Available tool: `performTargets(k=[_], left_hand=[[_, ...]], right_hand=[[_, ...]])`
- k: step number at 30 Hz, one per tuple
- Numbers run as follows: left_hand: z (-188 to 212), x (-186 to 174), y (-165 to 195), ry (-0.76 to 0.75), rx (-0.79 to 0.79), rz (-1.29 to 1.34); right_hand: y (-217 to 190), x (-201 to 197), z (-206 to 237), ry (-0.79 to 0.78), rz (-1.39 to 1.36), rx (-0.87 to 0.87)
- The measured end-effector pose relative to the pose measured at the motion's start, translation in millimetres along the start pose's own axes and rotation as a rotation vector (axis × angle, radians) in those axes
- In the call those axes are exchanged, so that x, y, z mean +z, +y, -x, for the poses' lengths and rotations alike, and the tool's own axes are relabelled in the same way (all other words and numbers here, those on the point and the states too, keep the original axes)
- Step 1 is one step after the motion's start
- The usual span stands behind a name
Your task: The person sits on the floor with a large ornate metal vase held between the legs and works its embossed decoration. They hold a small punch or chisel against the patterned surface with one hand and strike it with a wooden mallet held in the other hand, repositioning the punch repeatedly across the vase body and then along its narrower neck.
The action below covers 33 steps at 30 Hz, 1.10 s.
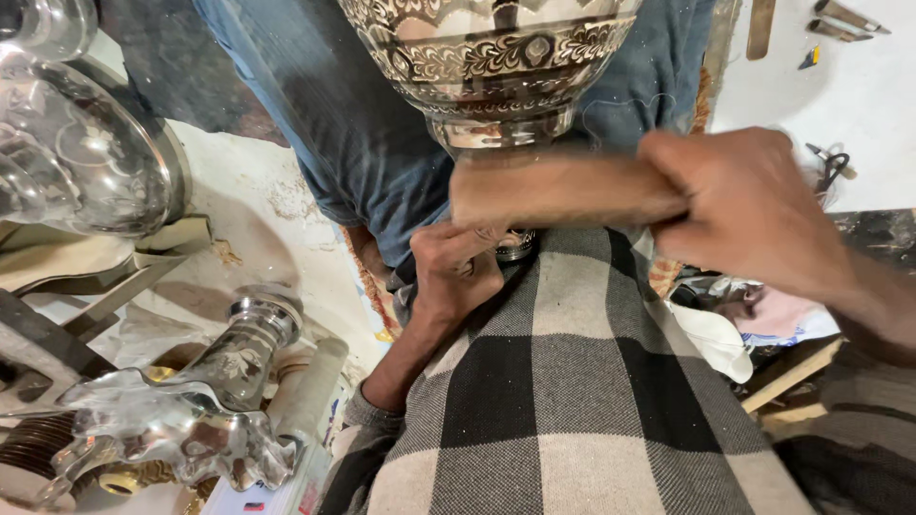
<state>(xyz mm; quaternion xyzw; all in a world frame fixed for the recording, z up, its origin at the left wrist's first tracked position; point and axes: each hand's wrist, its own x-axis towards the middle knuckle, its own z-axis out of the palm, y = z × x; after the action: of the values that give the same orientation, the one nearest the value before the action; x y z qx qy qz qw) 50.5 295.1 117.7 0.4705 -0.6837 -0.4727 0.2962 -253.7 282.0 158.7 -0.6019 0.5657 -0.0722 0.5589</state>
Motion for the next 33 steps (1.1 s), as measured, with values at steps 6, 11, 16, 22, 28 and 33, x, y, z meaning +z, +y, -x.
performTargets(k=[6,11,16,22,28,33], left_hand=[[-1,-3,1,-0.055,-0.056,-0.007],[-1,-1,-2,-0.069,-0.012,0.032],[-1,-3,-3,-0.082,-0.018,0.016],[-4,-4,-2,-0.107,-0.026,0.015],[-5,-4,-1,-0.081,0.017,0.034],[-6,-5,-2,-0.126,-0.013,0.030]], right_hand=[[3,1,-1,0.010,0.092,0.036],[4,2,3,0.054,0.028,-0.074],[5,-1,6,-0.024,0.132,0.154],[8,-1,8,-0.121,0.437,0.203],[14,6,11,0.050,0.255,0.041],[17,7,18,0.139,0.081,-0.030]])
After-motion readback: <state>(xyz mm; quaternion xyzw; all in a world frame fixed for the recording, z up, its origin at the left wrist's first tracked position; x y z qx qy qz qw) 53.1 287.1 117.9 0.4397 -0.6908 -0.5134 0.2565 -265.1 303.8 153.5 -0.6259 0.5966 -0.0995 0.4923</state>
